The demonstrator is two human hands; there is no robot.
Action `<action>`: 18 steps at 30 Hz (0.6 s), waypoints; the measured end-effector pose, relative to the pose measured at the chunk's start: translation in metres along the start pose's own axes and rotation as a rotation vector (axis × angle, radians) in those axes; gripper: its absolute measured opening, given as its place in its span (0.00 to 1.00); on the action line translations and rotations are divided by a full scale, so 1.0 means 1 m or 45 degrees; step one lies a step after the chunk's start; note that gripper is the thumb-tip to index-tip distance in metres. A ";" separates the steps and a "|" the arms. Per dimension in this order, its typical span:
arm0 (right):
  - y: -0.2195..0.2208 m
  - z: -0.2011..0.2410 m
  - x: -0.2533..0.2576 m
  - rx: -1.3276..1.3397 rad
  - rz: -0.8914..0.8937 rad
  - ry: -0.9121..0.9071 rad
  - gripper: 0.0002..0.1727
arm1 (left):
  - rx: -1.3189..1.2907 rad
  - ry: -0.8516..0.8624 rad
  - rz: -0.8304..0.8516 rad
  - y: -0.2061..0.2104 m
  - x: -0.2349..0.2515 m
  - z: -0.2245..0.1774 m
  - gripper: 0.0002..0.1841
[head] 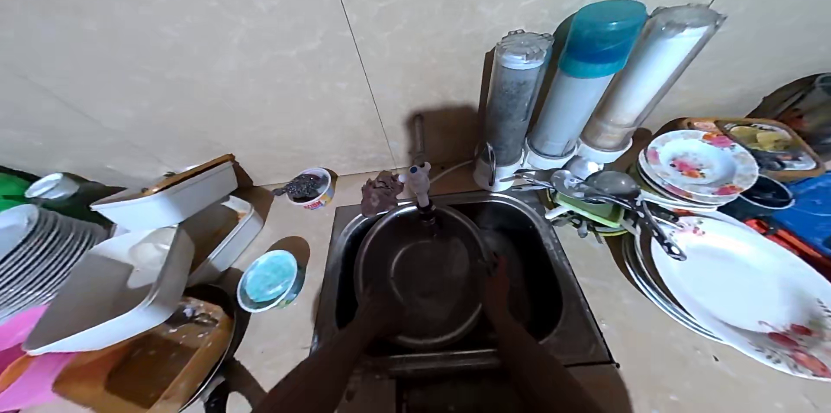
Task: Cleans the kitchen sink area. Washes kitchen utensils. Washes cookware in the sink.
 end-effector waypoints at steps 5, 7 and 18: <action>0.005 0.007 0.002 -0.266 0.058 -0.074 0.32 | -0.350 -0.266 -0.880 -0.057 -0.037 0.051 0.31; 0.009 0.006 0.005 -0.369 0.082 -0.069 0.34 | -0.695 -0.413 -0.984 -0.045 -0.042 0.057 0.30; 0.069 0.103 -0.077 -0.452 0.625 -0.482 0.25 | -0.406 -0.269 -0.836 -0.202 -0.172 -0.098 0.25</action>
Point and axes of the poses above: each hand's wrist, its own x-axis towards the middle knuckle, its own y-axis out of the palm, z = x × y, the point moved 6 cm from there along x, towards the middle knuckle, and after that the axes turned 10 degrees about -x, right-handed, at the moved point
